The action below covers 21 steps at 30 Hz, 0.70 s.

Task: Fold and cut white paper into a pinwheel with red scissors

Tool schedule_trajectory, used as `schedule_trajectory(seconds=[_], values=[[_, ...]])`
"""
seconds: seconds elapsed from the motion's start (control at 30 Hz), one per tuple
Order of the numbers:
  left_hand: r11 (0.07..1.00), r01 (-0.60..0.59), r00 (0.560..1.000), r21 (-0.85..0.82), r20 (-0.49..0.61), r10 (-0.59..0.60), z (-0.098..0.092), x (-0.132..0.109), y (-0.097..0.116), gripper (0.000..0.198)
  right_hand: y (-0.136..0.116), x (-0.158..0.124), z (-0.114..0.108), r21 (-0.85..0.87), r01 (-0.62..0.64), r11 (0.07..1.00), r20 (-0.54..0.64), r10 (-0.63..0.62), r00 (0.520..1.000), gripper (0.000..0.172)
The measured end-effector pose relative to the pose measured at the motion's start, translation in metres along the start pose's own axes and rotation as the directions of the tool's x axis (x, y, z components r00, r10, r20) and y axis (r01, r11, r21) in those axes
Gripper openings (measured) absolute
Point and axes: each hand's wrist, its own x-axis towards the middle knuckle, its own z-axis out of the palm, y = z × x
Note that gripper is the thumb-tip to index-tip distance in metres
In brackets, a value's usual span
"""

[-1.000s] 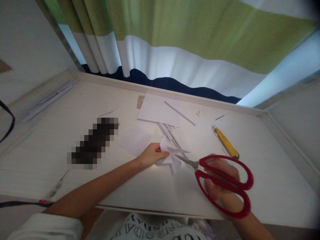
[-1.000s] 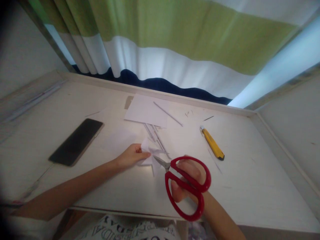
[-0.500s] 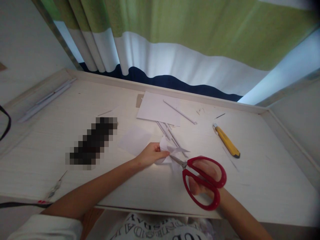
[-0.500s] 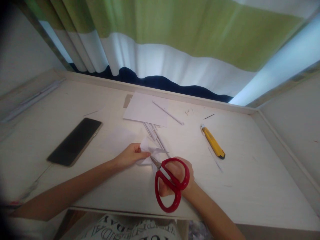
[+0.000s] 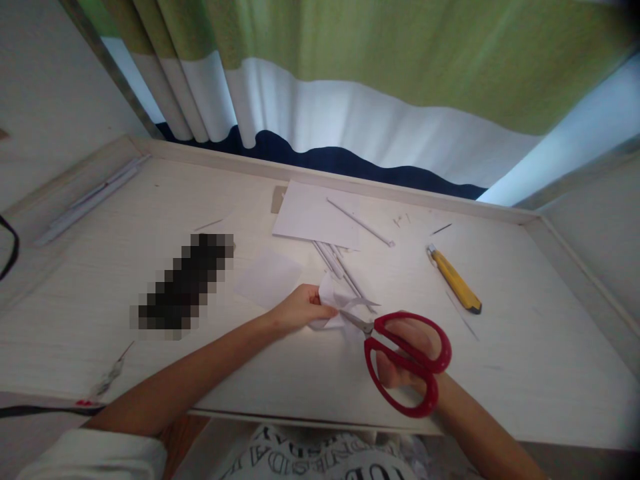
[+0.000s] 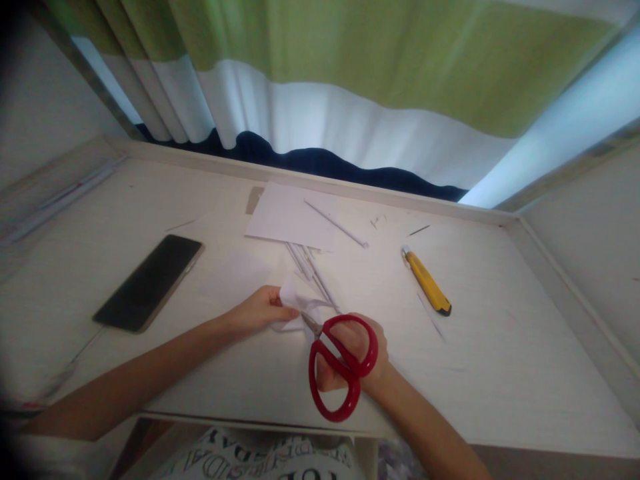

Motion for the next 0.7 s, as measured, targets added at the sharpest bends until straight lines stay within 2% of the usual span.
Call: schedule_trajectory(seconds=[0.1, 0.23, 0.7], values=[[1.000, -0.003, 1.000, 0.005, 0.008, 0.003, 0.000, 0.000, 0.001, 0.023, -0.002, 0.007, 0.001, 0.067, 0.083, 0.994, -0.118, -0.075, 0.990, 0.022], [1.000, -0.003, 1.000, 0.014, 0.002, 0.003, 0.001, -0.001, 0.002, 0.020, -0.005, 0.013, 0.002, 0.114, 0.110, 0.987, -0.180, -0.089, 0.980, 0.020], [0.999, -0.004, 1.000, 0.036, 0.021, 0.003, 0.001, 0.001, 0.001, 0.021, -0.004, 0.008, 0.003, 0.155, 0.137, 0.978, -0.167, -0.111, 0.980, 0.024]])
